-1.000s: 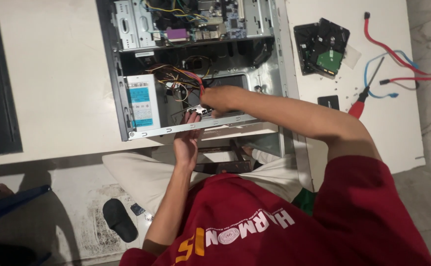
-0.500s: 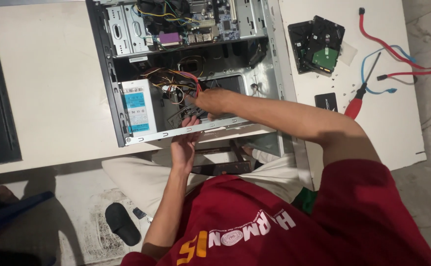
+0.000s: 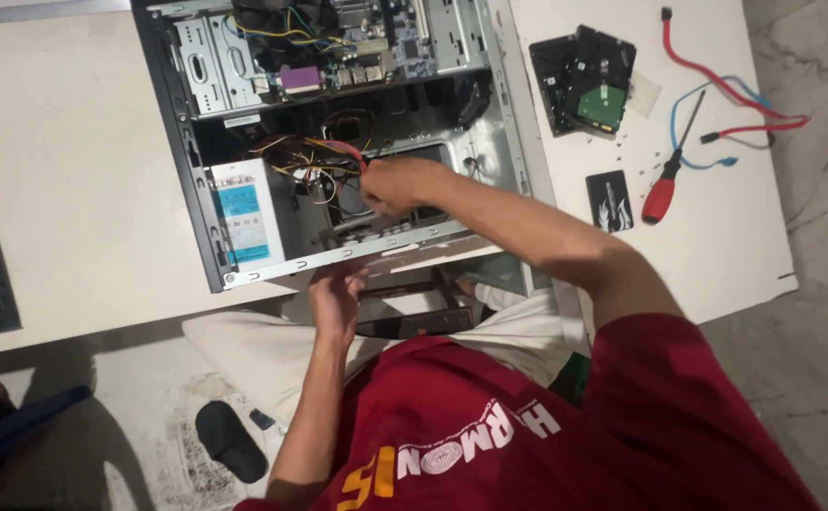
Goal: Mounting a motherboard into a computer case and organizing internal power and data cables.
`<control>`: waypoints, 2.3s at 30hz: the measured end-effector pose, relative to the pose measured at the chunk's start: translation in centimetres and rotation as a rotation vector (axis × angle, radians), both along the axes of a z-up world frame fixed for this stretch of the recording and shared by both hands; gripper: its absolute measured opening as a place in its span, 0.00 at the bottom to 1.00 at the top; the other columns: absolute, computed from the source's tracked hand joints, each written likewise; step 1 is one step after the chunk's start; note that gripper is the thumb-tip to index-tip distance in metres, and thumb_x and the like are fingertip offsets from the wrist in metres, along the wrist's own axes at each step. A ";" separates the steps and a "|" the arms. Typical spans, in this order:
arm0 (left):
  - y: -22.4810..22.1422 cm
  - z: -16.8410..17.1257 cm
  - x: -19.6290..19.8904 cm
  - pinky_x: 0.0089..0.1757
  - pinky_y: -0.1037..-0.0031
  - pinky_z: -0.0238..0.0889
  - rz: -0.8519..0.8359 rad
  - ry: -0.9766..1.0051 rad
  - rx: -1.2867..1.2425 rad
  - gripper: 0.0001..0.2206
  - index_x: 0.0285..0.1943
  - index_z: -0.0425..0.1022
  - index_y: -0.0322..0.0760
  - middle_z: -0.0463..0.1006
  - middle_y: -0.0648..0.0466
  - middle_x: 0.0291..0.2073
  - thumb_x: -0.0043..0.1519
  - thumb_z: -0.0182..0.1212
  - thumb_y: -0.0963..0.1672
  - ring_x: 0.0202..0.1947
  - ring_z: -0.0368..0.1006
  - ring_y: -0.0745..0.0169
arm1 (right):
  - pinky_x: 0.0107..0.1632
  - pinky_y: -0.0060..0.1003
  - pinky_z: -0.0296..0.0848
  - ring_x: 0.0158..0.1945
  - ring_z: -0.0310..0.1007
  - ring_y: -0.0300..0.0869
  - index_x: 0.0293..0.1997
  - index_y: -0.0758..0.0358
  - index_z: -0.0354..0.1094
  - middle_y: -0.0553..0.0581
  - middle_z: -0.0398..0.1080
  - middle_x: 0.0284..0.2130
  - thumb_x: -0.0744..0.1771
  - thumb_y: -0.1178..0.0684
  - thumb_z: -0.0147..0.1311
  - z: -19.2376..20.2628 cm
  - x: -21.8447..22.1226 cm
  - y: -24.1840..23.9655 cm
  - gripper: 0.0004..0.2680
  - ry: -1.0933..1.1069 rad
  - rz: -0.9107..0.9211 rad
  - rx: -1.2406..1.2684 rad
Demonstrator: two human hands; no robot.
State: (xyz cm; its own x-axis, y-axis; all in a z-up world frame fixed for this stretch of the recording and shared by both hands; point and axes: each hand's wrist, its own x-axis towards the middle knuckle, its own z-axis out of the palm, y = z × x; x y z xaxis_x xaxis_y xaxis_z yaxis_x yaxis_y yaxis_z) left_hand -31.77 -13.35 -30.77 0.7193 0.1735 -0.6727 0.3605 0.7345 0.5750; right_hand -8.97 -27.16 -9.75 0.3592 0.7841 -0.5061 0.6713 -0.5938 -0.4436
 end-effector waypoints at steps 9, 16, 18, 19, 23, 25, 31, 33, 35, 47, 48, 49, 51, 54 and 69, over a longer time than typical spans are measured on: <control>0.1 11.6 0.6 0.43 0.64 0.73 -0.063 -0.113 0.161 0.08 0.46 0.73 0.31 0.73 0.46 0.47 0.67 0.48 0.40 0.48 0.78 0.47 | 0.48 0.46 0.79 0.47 0.80 0.56 0.44 0.57 0.78 0.61 0.79 0.38 0.58 0.49 0.73 -4.9 -0.1 0.0 0.14 -0.032 0.134 -0.038; -1.0 17.7 2.3 0.42 0.72 0.69 -0.141 -0.065 0.254 0.13 0.56 0.71 0.27 0.77 0.47 0.49 0.65 0.50 0.41 0.51 0.78 0.49 | 0.47 0.49 0.79 0.45 0.80 0.59 0.39 0.63 0.76 0.66 0.78 0.37 0.58 0.51 0.73 -6.6 -0.2 -0.5 0.12 -0.040 0.140 -0.018; -0.8 17.3 2.1 0.42 0.73 0.69 -0.160 -0.073 0.253 0.15 0.58 0.70 0.26 0.76 0.47 0.50 0.65 0.48 0.41 0.52 0.78 0.48 | 0.45 0.50 0.78 0.43 0.80 0.61 0.35 0.61 0.75 0.66 0.78 0.34 0.59 0.54 0.71 -5.4 -0.2 -0.5 0.09 0.030 0.121 0.013; -0.6 16.5 2.0 0.42 0.71 0.69 -0.160 -0.072 0.234 0.14 0.56 0.71 0.27 0.76 0.47 0.49 0.65 0.49 0.41 0.51 0.78 0.47 | 0.45 0.50 0.78 0.43 0.80 0.61 0.35 0.60 0.74 0.66 0.77 0.34 0.60 0.54 0.70 -4.9 -0.2 -0.4 0.08 0.017 0.099 0.015; 2.5 8.6 -0.3 0.37 0.71 0.64 -0.406 -0.099 0.298 0.19 0.62 0.71 0.27 0.82 0.41 0.30 0.65 0.48 0.44 0.29 0.76 0.56 | 0.47 0.50 0.77 0.45 0.79 0.61 0.40 0.61 0.73 0.68 0.77 0.37 0.64 0.55 0.64 -2.1 0.8 -0.3 0.06 0.075 0.013 0.020; 2.9 16.3 0.7 0.40 0.66 0.66 -0.656 -0.177 0.450 0.20 0.63 0.71 0.27 0.82 0.37 0.35 0.64 0.48 0.42 0.34 0.77 0.49 | 0.47 0.49 0.77 0.45 0.79 0.60 0.43 0.61 0.73 0.67 0.77 0.38 0.65 0.55 0.62 2.7 1.2 -0.4 0.06 0.118 -0.075 0.096; 5.0 30.0 2.5 0.45 0.62 0.77 -1.304 -0.611 0.715 0.22 0.70 0.68 0.38 0.81 0.41 0.54 0.66 0.52 0.46 0.46 0.82 0.45 | 0.42 0.40 0.77 0.39 0.78 0.52 0.49 0.64 0.72 0.65 0.78 0.37 0.69 0.56 0.57 8.3 3.0 -1.5 0.06 0.202 -0.199 0.604; 5.6 32.6 3.7 0.45 0.70 0.82 -1.267 -0.789 0.733 0.21 0.70 0.66 0.43 0.82 0.49 0.55 0.69 0.47 0.51 0.45 0.84 0.58 | 0.36 0.22 0.80 0.33 0.80 0.37 0.49 0.63 0.72 0.57 0.79 0.36 0.70 0.59 0.55 9.5 3.4 -1.6 0.05 0.231 -0.284 0.540; 6.2 35.6 5.0 0.53 0.60 0.71 -0.880 -0.657 0.921 0.10 0.50 0.77 0.42 0.80 0.51 0.54 0.67 0.50 0.45 0.50 0.78 0.56 | 0.53 0.44 0.80 0.44 0.82 0.44 0.51 0.58 0.72 0.57 0.78 0.41 0.69 0.58 0.56 8.3 3.9 -2.0 0.06 0.113 -0.357 0.683; 8.5 36.1 18.9 0.42 0.68 0.77 -0.769 -0.672 1.409 0.19 0.62 0.74 0.30 0.82 0.42 0.45 0.61 0.69 0.36 0.41 0.79 0.52 | 0.44 0.36 0.85 0.43 0.85 0.51 0.53 0.64 0.75 0.66 0.80 0.44 0.70 0.60 0.62 5.9 5.8 -3.9 0.07 -0.365 -0.237 0.976; 8.6 35.1 18.9 0.42 0.68 0.77 -0.770 -0.666 1.405 0.19 0.62 0.74 0.30 0.82 0.42 0.45 0.61 0.69 0.36 0.41 0.79 0.52 | 0.44 0.36 0.85 0.43 0.85 0.51 0.53 0.64 0.75 0.66 0.80 0.44 0.70 0.60 0.62 6.0 5.5 -3.8 0.07 -0.358 -0.238 0.973; 8.6 34.2 19.2 0.43 0.70 0.77 -0.670 -0.725 1.393 0.14 0.55 0.77 0.30 0.83 0.44 0.43 0.61 0.69 0.34 0.41 0.80 0.55 | 0.42 0.34 0.84 0.41 0.85 0.49 0.52 0.64 0.75 0.66 0.80 0.44 0.69 0.60 0.63 6.3 5.5 -3.7 0.07 -0.361 -0.237 0.983; 8.8 33.1 19.3 0.44 0.72 0.78 -0.564 -0.780 1.380 0.09 0.48 0.80 0.30 0.84 0.45 0.41 0.61 0.70 0.33 0.41 0.82 0.57 | 0.39 0.32 0.84 0.39 0.84 0.48 0.52 0.64 0.76 0.65 0.80 0.43 0.69 0.59 0.64 7.0 5.4 -3.8 0.07 -0.362 -0.231 0.993; 9.7 32.4 18.8 0.41 0.73 0.77 -0.494 -0.774 1.399 0.11 0.48 0.80 0.35 0.83 0.49 0.36 0.63 0.69 0.32 0.40 0.81 0.62 | 0.41 0.31 0.84 0.38 0.83 0.47 0.48 0.69 0.76 0.67 0.80 0.40 0.67 0.61 0.69 8.0 4.9 -4.0 0.07 -0.285 -0.234 1.035; 11.0 33.3 18.5 0.33 0.75 0.68 -0.475 -0.996 1.406 0.16 0.61 0.76 0.29 0.73 0.41 0.53 0.63 0.61 0.34 0.40 0.74 0.56 | 0.30 0.22 0.73 0.29 0.75 0.40 0.42 0.67 0.79 0.60 0.80 0.31 0.66 0.66 0.66 8.6 5.3 -5.1 0.05 -0.243 -0.221 0.921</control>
